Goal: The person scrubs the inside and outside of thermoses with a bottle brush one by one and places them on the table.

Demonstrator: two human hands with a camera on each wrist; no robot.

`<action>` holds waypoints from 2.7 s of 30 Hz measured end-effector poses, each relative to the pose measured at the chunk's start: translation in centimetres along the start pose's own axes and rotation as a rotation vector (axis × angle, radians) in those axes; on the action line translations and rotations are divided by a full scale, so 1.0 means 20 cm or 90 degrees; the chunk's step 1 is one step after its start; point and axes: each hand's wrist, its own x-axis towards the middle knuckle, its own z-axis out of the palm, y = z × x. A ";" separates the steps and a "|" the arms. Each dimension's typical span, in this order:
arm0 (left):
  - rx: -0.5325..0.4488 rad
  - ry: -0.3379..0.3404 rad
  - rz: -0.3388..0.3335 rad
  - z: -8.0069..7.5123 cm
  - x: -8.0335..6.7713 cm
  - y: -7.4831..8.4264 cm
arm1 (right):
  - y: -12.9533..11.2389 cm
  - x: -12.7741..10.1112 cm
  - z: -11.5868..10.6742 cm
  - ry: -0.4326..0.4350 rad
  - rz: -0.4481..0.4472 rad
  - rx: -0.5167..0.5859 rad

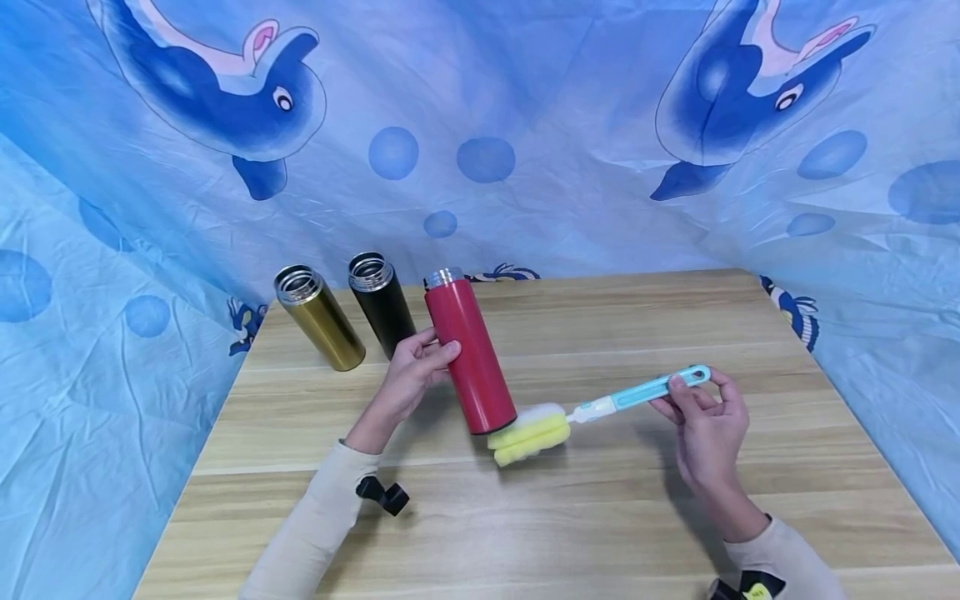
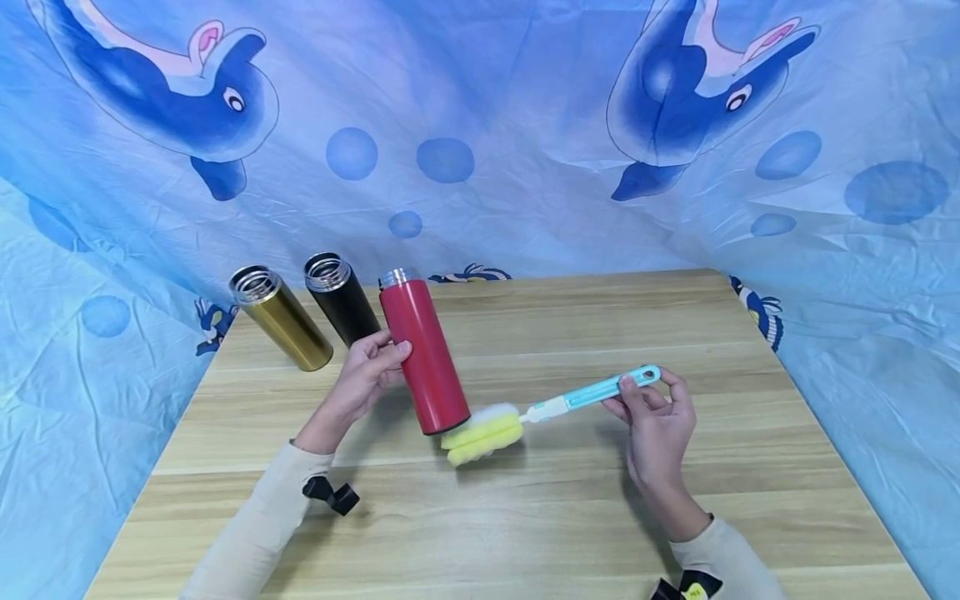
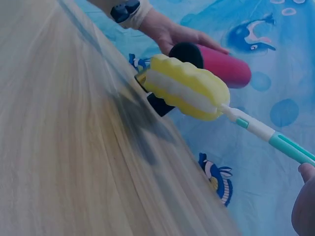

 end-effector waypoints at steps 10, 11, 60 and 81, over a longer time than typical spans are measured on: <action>0.075 0.024 0.002 0.02 -0.02 0.01 | 0.02 -0.04 0.03 -0.024 0.036 -0.028; 0.089 0.030 0.008 0.02 -0.03 0.01 | 0.01 -0.04 0.03 -0.024 0.032 -0.027; 0.391 0.484 0.203 -0.70 -0.63 0.28 | -0.24 0.26 -0.04 0.084 -0.038 0.007; 0.204 0.566 0.266 -1.04 -0.38 0.28 | -0.25 0.26 -0.10 0.125 -0.049 -0.025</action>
